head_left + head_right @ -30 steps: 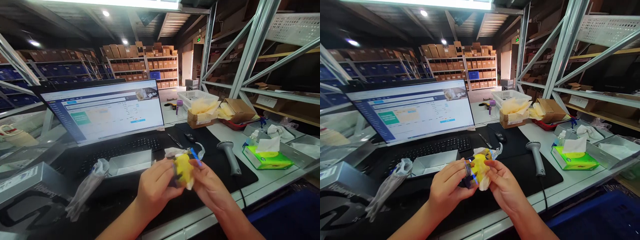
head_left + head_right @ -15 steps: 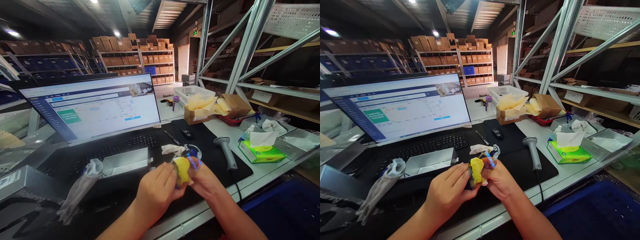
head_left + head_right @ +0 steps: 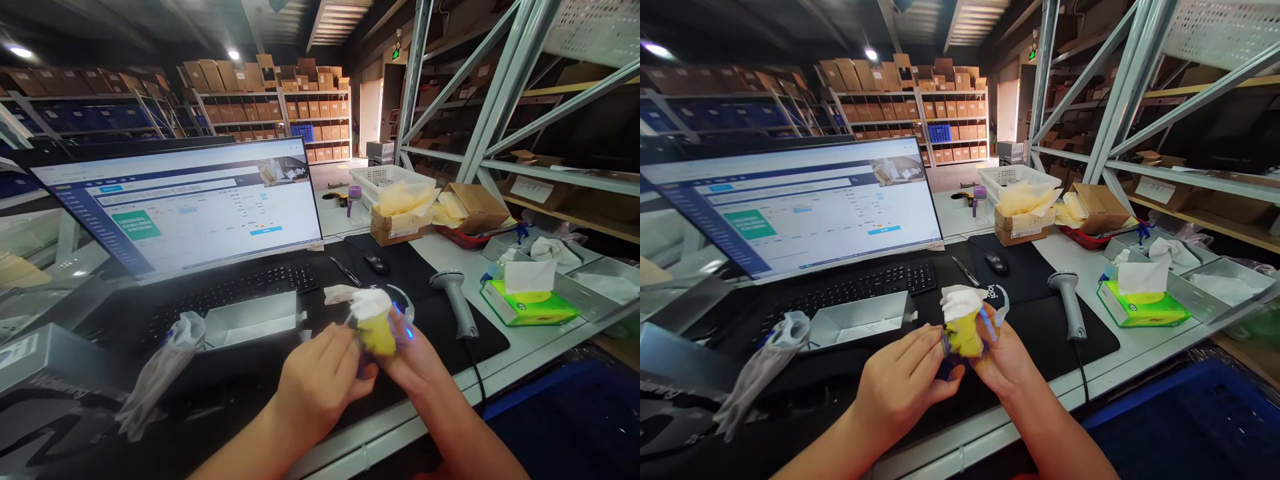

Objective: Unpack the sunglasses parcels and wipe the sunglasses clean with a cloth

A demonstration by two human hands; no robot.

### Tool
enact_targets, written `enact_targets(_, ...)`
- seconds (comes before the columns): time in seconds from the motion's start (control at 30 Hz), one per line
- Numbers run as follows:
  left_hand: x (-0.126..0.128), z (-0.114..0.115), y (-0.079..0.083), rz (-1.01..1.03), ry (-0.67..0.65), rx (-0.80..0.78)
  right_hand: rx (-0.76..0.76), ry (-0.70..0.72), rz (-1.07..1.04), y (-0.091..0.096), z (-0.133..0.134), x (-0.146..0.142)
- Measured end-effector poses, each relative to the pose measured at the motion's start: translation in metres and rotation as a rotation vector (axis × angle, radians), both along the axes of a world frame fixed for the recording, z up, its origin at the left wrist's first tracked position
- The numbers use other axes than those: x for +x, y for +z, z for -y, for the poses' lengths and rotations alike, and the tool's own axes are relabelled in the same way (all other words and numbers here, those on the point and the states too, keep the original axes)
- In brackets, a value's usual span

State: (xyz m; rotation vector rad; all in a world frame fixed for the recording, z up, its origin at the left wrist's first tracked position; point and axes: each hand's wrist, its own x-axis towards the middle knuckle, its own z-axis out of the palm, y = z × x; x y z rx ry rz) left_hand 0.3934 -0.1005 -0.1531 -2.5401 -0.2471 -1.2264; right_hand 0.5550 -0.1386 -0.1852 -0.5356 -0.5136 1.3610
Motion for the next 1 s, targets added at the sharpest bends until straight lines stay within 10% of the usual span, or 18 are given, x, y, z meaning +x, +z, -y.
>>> enact_targets(0.53, 0.002, 0.005, 0.001, 0.013, -0.041, -0.067, 0.115, -0.001, 0.341, -0.01, 0.012, -0.003)
enact_targets(1.0, 0.003, -0.004, 0.002, 0.015, -0.059, -0.098, -0.049, -0.265, 0.152, -0.008, -0.004, -0.021)
